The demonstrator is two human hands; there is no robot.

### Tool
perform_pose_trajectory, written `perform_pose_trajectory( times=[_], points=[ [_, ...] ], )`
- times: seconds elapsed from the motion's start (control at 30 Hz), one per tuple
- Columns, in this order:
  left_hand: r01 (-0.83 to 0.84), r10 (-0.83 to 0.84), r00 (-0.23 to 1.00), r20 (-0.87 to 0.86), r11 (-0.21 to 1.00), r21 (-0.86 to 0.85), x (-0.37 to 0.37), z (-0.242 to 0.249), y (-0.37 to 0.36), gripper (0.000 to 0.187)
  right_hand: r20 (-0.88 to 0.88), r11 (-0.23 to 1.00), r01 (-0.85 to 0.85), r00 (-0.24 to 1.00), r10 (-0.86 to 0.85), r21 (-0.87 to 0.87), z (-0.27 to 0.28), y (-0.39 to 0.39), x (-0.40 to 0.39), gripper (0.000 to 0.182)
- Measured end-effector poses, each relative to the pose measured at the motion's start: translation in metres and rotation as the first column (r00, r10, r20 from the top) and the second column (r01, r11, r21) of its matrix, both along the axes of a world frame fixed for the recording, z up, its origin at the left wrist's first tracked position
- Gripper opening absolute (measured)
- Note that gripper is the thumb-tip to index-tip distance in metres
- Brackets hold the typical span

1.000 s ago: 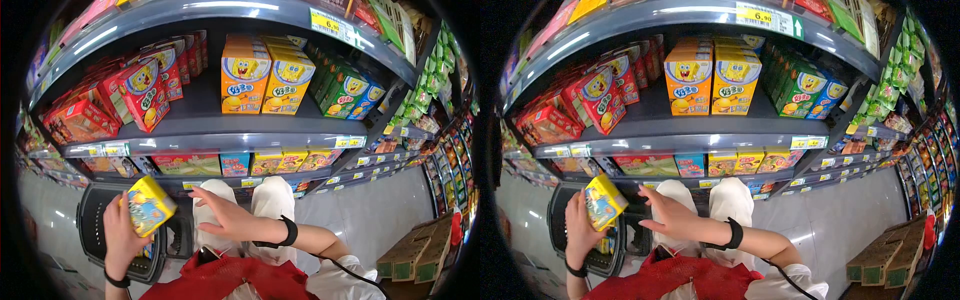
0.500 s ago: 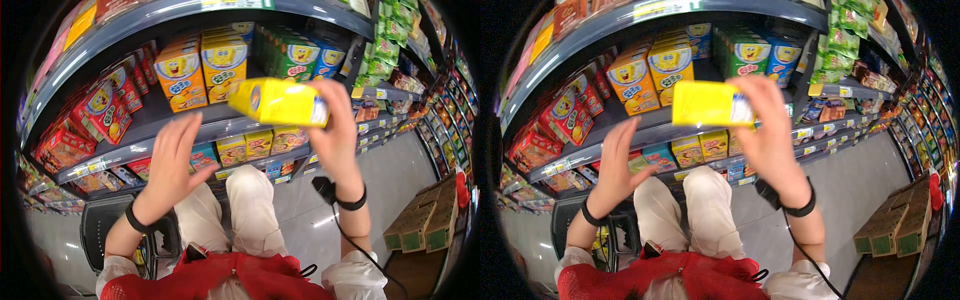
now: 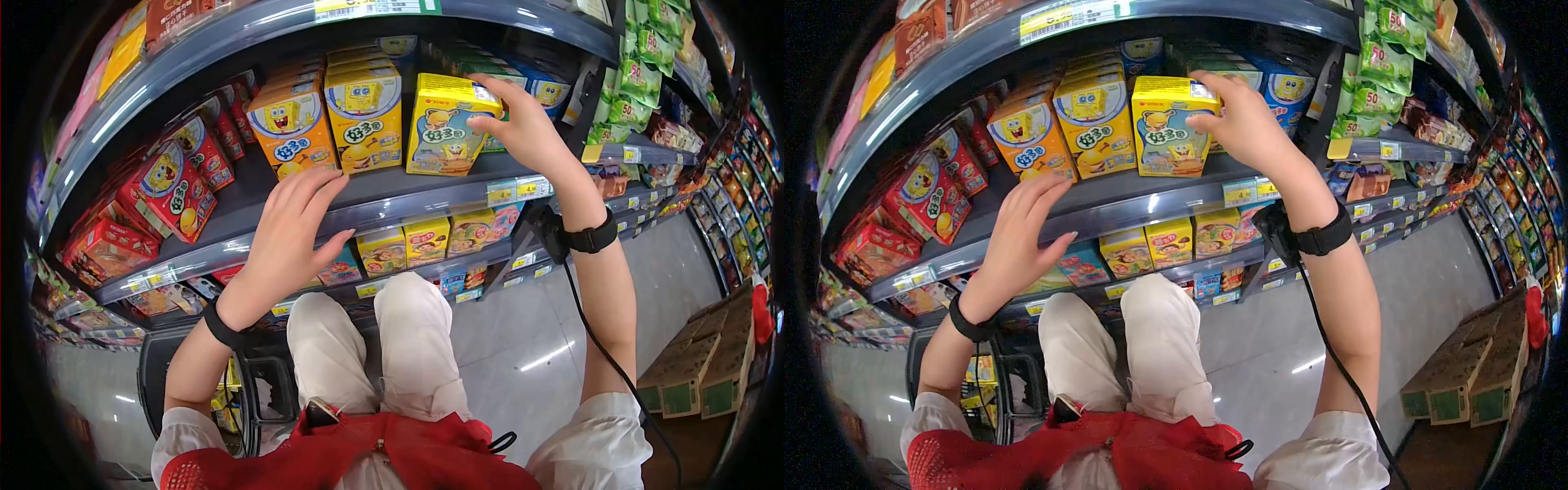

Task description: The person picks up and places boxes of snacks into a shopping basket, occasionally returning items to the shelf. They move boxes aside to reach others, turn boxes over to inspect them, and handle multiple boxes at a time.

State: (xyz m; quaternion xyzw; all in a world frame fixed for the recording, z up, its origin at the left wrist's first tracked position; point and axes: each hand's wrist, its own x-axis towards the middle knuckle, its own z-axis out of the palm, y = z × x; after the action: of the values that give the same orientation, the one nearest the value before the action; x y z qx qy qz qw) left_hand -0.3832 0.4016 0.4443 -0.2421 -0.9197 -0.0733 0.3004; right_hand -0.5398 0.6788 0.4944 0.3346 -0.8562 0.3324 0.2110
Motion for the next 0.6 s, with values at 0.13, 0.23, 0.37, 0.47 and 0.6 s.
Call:
perform_pose_trajectory(
  times=[0.13,0.23,0.37,0.47,0.6],
  points=[
    [-0.023,0.023,0.999,0.035,1.0,-0.003,0.004,-0.01,-0.022,0.062,0.023,0.994,-0.103,0.994,0.104,-0.029,0.0,-0.005,0.002,0.055],
    [-0.031,0.03,0.999,0.037,0.999,0.012,0.004,-0.011,-0.027,0.058,0.051,0.984,-0.174,0.983,0.176,-0.038,0.004,-0.01,0.004,0.055],
    [-0.044,0.039,0.997,0.062,0.996,0.074,0.007,-0.01,-0.033,0.058,0.124,0.969,-0.237,0.962,0.245,-0.074,0.017,-0.015,0.014,0.054],
    [-0.04,0.033,0.997,0.074,0.995,0.09,0.007,-0.01,-0.035,0.056,0.125,0.963,-0.267,0.955,0.271,-0.051,0.018,-0.026,0.008,0.054],
    [-0.044,0.034,0.996,0.078,0.99,0.13,0.008,-0.014,-0.039,0.054,0.196,0.947,-0.305,0.927,0.319,-0.096,0.013,-0.042,0.006,0.052]
  ],
)
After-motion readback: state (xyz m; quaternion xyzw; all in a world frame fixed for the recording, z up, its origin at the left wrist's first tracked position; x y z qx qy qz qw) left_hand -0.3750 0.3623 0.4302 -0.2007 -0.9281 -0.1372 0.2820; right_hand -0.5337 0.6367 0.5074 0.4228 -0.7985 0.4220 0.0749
